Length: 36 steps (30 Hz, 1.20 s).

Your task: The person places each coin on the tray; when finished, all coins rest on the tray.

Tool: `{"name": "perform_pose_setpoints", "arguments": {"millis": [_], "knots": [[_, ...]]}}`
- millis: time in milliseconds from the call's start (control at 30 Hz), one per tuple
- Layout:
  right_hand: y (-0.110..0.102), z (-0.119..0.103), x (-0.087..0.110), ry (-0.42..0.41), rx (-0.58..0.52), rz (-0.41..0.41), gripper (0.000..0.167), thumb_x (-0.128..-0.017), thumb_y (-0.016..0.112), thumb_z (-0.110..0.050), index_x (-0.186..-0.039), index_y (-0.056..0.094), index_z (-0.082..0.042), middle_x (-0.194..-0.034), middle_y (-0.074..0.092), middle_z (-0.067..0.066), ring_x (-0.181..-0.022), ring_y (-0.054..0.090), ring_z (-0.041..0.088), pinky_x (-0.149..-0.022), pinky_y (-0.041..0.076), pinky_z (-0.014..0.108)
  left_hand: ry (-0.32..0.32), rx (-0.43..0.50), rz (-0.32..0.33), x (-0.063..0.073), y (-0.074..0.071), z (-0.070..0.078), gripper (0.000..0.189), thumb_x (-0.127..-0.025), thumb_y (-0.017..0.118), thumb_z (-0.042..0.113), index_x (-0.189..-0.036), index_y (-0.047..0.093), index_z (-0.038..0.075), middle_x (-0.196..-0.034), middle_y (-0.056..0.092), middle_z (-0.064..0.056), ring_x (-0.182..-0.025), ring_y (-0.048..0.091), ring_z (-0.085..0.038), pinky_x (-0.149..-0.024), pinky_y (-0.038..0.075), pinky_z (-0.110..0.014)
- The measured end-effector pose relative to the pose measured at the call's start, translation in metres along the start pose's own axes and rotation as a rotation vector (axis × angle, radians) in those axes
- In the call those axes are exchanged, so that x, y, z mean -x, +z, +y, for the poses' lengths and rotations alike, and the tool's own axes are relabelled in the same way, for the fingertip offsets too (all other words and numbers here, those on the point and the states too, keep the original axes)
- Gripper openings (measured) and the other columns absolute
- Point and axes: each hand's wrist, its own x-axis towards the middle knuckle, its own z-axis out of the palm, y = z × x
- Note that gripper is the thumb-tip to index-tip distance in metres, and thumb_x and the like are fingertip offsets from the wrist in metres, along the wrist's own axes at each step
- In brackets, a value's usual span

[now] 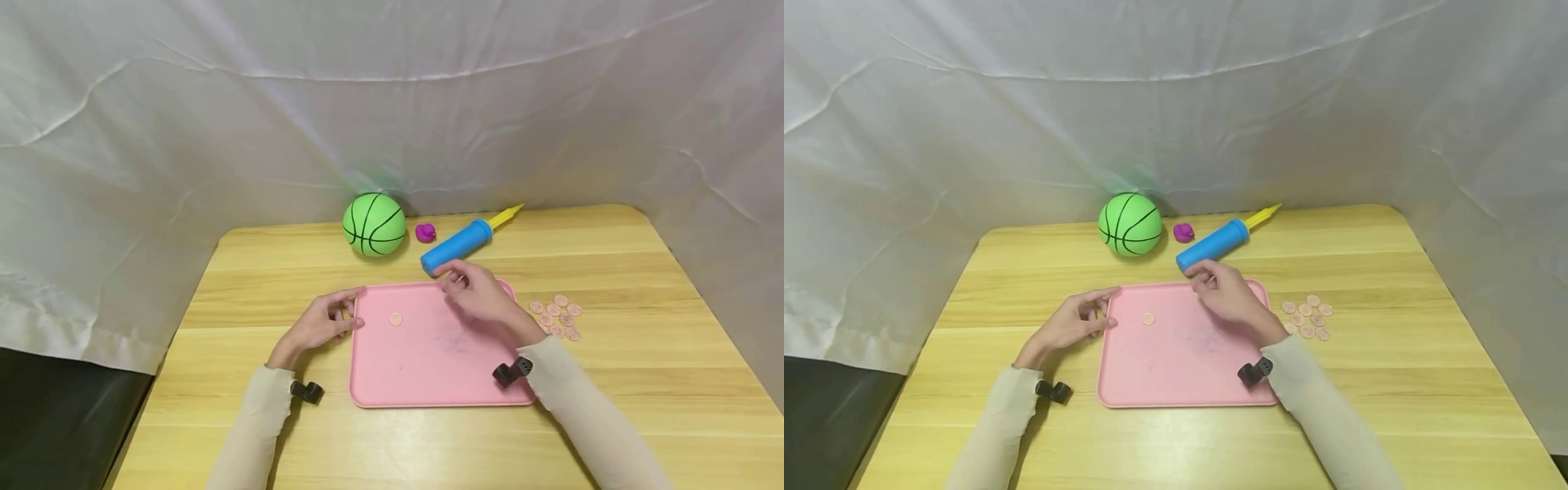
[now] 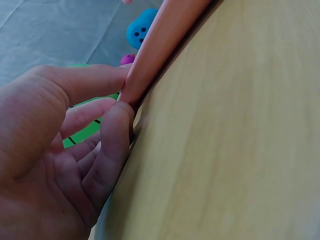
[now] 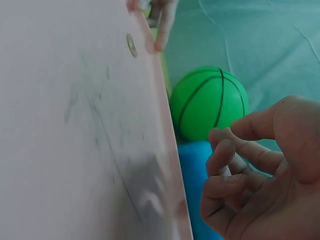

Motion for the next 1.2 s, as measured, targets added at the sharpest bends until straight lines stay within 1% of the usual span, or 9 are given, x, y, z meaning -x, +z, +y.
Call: {"name": "perform_pose_setpoints", "arguments": {"millis": [200,300,400,533,667,800,900,1033,1200], "knots": [[-0.024,0.015,0.015,-0.012,0.076,0.078,0.030,-0.107,0.063,-0.009,-0.136,0.070,-0.002,-0.110,0.075,0.018,-0.091,0.066,0.021,-0.080,0.058,0.026,0.011,-0.005,-0.006,0.000,-0.001,0.000,0.070,-0.098,0.081,0.008,-0.161,0.053,0.009,-0.109,0.063,-0.012,-0.063,0.055,-0.008,-0.052,0.057,-0.023],[-0.038,0.023,0.024,-0.014,0.115,0.122,0.029,-0.107,0.063,-0.009,-0.134,0.071,-0.002,-0.109,0.075,0.018,-0.089,0.065,0.021,-0.078,0.056,0.025,0.013,-0.005,-0.002,0.001,-0.002,0.001,0.069,-0.098,0.081,0.008,-0.161,0.054,0.009,-0.109,0.063,-0.013,-0.063,0.055,-0.008,-0.052,0.058,-0.023],[-0.051,0.031,0.034,0.008,0.100,0.154,0.030,-0.108,0.061,-0.011,-0.135,0.071,-0.003,-0.109,0.074,0.018,-0.089,0.064,0.022,-0.074,0.055,0.022,0.014,-0.005,0.004,0.000,-0.003,0.002,0.069,-0.098,0.081,0.009,-0.161,0.054,0.010,-0.110,0.063,-0.015,-0.063,0.055,-0.007,-0.053,0.058,-0.023],[-0.063,0.045,0.047,0.053,0.081,0.162,0.030,-0.110,0.061,-0.015,-0.136,0.069,-0.004,-0.109,0.072,0.018,-0.088,0.063,0.021,-0.068,0.056,0.021,0.015,0.003,-0.006,0.001,-0.003,0.001,0.068,-0.098,0.081,0.008,-0.161,0.054,0.008,-0.110,0.062,-0.016,-0.062,0.054,-0.006,-0.052,0.057,-0.022],[-0.074,0.057,0.056,0.074,0.128,0.170,0.030,-0.112,0.059,-0.019,-0.137,0.069,-0.005,-0.108,0.071,0.017,-0.085,0.061,0.020,-0.065,0.054,0.023,0.014,0.015,-0.011,0.001,-0.001,0.000,0.067,-0.098,0.080,0.009,-0.160,0.054,0.008,-0.110,0.062,-0.015,-0.062,0.053,-0.006,-0.052,0.056,-0.021],[-0.085,0.064,0.063,0.079,0.167,0.194,0.031,-0.113,0.059,-0.022,-0.137,0.070,-0.006,-0.111,0.072,0.016,-0.085,0.062,0.018,-0.068,0.053,0.022,0.019,0.014,-0.007,-0.001,-0.001,0.001,0.068,-0.098,0.081,0.009,-0.160,0.055,0.007,-0.109,0.063,-0.016,-0.062,0.053,-0.006,-0.052,0.056,-0.021],[-0.092,0.071,0.071,0.078,0.211,0.219,0.030,-0.113,0.059,-0.021,-0.136,0.070,-0.006,-0.114,0.072,0.016,-0.085,0.063,0.014,-0.071,0.053,0.020,0.024,0.013,-0.008,-0.001,0.000,0.002,0.067,-0.098,0.081,0.010,-0.160,0.055,0.008,-0.109,0.063,-0.016,-0.062,0.053,-0.006,-0.051,0.055,-0.021],[-0.102,0.080,0.083,0.088,0.237,0.254,0.030,-0.112,0.060,-0.018,-0.135,0.071,-0.004,-0.115,0.073,0.017,-0.084,0.064,0.009,-0.068,0.053,0.020,0.018,0.016,-0.006,-0.001,0.001,0.002,0.067,-0.098,0.081,0.009,-0.160,0.055,0.008,-0.109,0.063,-0.015,-0.061,0.053,-0.006,-0.051,0.055,-0.021],[-0.114,0.088,0.092,0.092,0.262,0.282,0.029,-0.109,0.065,-0.014,-0.134,0.072,-0.003,-0.115,0.074,0.018,-0.083,0.064,0.004,-0.066,0.054,0.019,0.014,0.009,0.003,-0.001,0.000,0.001,0.067,-0.097,0.082,0.009,-0.159,0.056,0.008,-0.107,0.063,-0.014,-0.060,0.053,-0.006,-0.050,0.055,-0.021]]}}
